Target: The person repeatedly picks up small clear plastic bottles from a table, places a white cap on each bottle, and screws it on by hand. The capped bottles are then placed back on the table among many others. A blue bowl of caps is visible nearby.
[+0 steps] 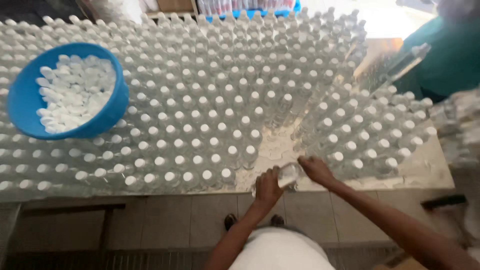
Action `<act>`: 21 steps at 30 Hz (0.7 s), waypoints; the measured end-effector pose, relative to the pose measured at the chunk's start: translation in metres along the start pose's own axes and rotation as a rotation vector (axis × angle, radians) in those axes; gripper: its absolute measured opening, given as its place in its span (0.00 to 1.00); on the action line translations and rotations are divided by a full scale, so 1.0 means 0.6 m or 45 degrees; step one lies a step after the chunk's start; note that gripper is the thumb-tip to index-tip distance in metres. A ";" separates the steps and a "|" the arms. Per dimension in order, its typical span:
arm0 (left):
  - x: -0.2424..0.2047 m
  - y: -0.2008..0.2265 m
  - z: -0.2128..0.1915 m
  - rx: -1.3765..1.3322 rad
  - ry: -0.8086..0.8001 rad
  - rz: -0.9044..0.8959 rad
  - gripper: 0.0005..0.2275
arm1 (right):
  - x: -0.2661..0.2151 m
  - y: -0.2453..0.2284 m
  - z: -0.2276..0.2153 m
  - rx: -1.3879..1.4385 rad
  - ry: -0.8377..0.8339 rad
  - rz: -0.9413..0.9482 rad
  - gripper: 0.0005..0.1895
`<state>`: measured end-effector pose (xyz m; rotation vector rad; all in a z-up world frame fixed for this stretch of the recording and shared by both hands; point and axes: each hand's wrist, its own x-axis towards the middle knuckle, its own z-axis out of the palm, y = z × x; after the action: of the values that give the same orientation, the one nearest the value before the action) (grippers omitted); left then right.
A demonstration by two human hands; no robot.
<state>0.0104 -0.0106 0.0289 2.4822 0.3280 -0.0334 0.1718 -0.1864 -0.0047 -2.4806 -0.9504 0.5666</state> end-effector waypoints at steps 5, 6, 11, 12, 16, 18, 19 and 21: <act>-0.020 0.004 -0.071 -0.435 -0.188 0.130 0.29 | -0.070 -0.165 -0.144 -0.156 0.089 0.017 0.33; -0.027 0.016 -0.108 -0.637 -0.351 0.213 0.31 | -0.080 -0.171 -0.158 -0.436 0.295 -0.373 0.22; -0.033 0.023 -0.167 -0.872 -0.703 0.518 0.32 | -0.081 -0.101 -0.111 -0.611 0.376 -1.278 0.20; -0.037 0.009 -0.144 -0.935 -0.781 0.492 0.30 | -0.079 -0.085 -0.088 -0.532 0.323 -1.207 0.17; -0.028 -0.033 -0.018 -0.805 -0.409 0.346 0.27 | -0.066 -0.059 -0.025 -0.169 0.184 -0.275 0.26; -0.011 -0.042 0.048 0.306 0.189 0.325 0.25 | -0.056 -0.014 0.022 0.475 -0.137 0.671 0.34; -0.015 -0.040 0.056 0.308 0.196 0.305 0.25 | -0.048 0.009 0.035 0.470 -0.153 0.658 0.34; -0.024 -0.032 0.077 0.446 0.384 0.388 0.22 | -0.042 0.058 0.064 0.649 -0.152 0.891 0.35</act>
<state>-0.0057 -0.0263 -0.0181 2.8607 0.0657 0.4485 0.1533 -0.2186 -0.0488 -2.2592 0.0813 1.0297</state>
